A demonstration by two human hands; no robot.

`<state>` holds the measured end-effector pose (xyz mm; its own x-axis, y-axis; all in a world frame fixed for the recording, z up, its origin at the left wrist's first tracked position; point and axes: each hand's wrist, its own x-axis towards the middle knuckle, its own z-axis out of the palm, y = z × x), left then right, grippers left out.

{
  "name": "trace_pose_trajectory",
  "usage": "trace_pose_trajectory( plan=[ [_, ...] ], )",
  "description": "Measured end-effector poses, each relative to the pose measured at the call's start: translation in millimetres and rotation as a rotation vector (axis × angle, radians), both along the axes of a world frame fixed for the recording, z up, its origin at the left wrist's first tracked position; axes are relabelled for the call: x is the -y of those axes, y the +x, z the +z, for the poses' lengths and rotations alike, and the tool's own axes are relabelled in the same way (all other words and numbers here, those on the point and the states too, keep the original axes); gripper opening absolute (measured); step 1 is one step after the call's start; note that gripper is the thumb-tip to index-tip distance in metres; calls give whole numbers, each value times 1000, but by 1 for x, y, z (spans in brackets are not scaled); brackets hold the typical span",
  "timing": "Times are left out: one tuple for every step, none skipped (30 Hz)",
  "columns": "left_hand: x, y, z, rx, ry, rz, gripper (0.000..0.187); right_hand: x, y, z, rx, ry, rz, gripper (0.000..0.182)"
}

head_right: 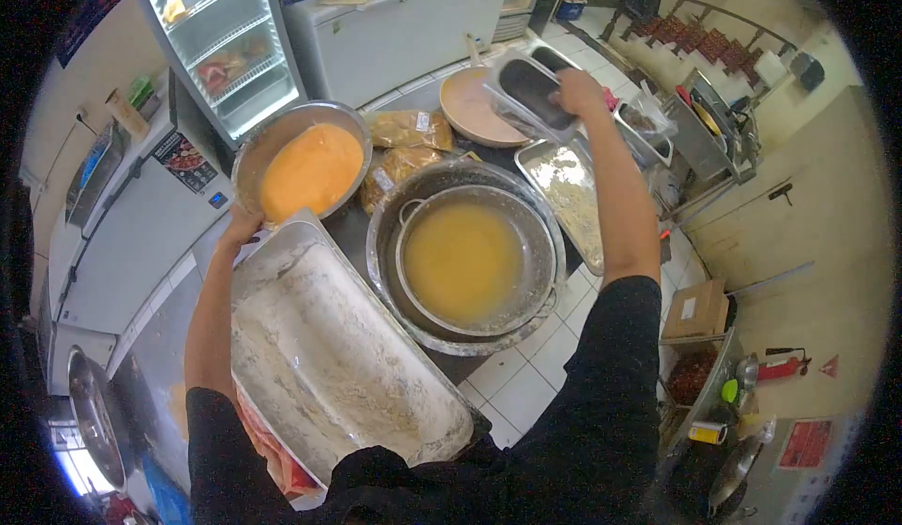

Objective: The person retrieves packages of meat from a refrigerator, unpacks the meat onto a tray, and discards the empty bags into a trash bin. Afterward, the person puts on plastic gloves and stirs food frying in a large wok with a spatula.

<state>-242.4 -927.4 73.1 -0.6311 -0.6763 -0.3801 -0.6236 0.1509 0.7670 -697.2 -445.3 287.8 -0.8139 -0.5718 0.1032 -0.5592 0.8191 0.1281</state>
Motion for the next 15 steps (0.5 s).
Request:
trace_pose_trajectory(
  plan=[
    [-7, 3, 16, 63, 32, -37, 71, -21, 2, -7, 19, -31, -51, 35],
    [-8, 6, 28, 87, 5, -67, 71, -40, 5, -13, 32, -63, -103, 35],
    [-9, 11, 34, 110, -17, -101, 72, -56, 10, -23, 22, -31, -151, 36],
    [-10, 12, 35, 129, -40, -132, 72, -71, 12, -35, 8, 2, -197, 37],
    [-8, 12, 31, 74, -105, -86, 73, -86, 7, -51, 31, 41, -238, 38],
    [-4, 13, 25, 23, -170, -37, 75, -102, 0, -73, 58, 79, -277, 39],
    [0, 15, 21, -19, -276, -4, 76, -122, -5, -100, 83, 93, -300, 38],
    [3, 17, 17, -56, -384, 30, 77, -138, -9, -127, 120, 99, -324, 37],
    [9, 18, 14, -86, -532, 36, 78, -144, -6, -139, 92, 58, -323, 37],
    [11, 16, 15, -116, -681, 37, 79, -150, -3, -150, 66, 16, -328, 37],
    [-5, 12, 38, -148, -777, 6, 75, -155, 8, -157, 46, -24, -338, 37],
    [-23, 9, 61, -180, -869, -30, 72, -162, 9, -153, 183, -118, -388, 39],
    [-50, 5, 86, -212, -954, -65, 68, -165, 13, -154, 163, -119, -351, 42],
    [-74, -1, 106, -258, -952, -133, 62, -168, 15, -155, 135, -121, -309, 46],
    [-98, -9, 124, -309, -949, -196, 57, -171, 19, -157, 129, -189, -306, 48]
  ],
)
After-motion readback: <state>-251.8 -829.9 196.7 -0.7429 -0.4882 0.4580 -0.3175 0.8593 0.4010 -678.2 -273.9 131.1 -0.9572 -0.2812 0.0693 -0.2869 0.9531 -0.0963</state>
